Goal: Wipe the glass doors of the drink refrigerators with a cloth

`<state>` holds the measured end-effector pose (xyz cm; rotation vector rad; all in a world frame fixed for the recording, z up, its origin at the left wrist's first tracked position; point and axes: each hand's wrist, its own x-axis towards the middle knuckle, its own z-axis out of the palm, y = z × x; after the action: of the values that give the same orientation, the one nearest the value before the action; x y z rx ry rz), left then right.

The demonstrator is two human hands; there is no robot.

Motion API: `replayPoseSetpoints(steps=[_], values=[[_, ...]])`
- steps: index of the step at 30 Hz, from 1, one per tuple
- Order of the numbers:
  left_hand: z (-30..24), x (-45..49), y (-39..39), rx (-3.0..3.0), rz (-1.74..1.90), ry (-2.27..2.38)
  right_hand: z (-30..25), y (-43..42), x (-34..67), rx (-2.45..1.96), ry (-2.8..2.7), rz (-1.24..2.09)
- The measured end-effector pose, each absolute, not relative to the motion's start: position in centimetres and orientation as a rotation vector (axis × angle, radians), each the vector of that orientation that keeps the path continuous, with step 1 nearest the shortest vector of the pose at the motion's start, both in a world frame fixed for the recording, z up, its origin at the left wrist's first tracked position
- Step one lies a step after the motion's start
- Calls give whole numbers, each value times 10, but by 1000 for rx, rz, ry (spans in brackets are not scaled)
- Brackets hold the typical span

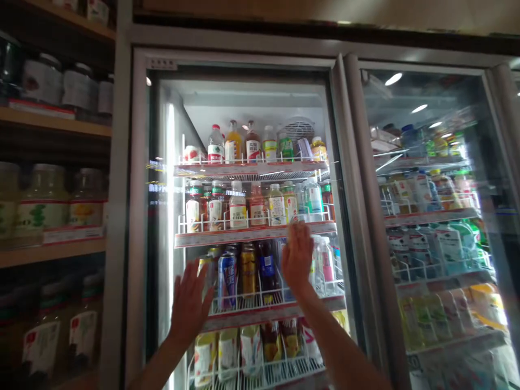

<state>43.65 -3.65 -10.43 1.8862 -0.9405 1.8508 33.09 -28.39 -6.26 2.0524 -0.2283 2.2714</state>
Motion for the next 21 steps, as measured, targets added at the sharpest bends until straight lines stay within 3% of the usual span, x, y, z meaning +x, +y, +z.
replayPoseSetpoints(steps=[5, 7, 11, 18, 21], values=[[-106, 436, -32, 1910, 1868, -948, -103, -236, 341, 2128, 547, 1526], [-110, 436, -25, 1945, 1851, -988, -87, -230, 341, 2156, 515, 1526], [-125, 436, -4, 2030, 1804, -977, -32, -230, 347, 2245, 91, 1878], [-149, 442, 48, 2214, 1773, -869, -97, -194, 357, 2136, 780, 1401], [-156, 444, 64, 2272, 1797, -861, -70, -178, 364, 2226, 568, 1566]])
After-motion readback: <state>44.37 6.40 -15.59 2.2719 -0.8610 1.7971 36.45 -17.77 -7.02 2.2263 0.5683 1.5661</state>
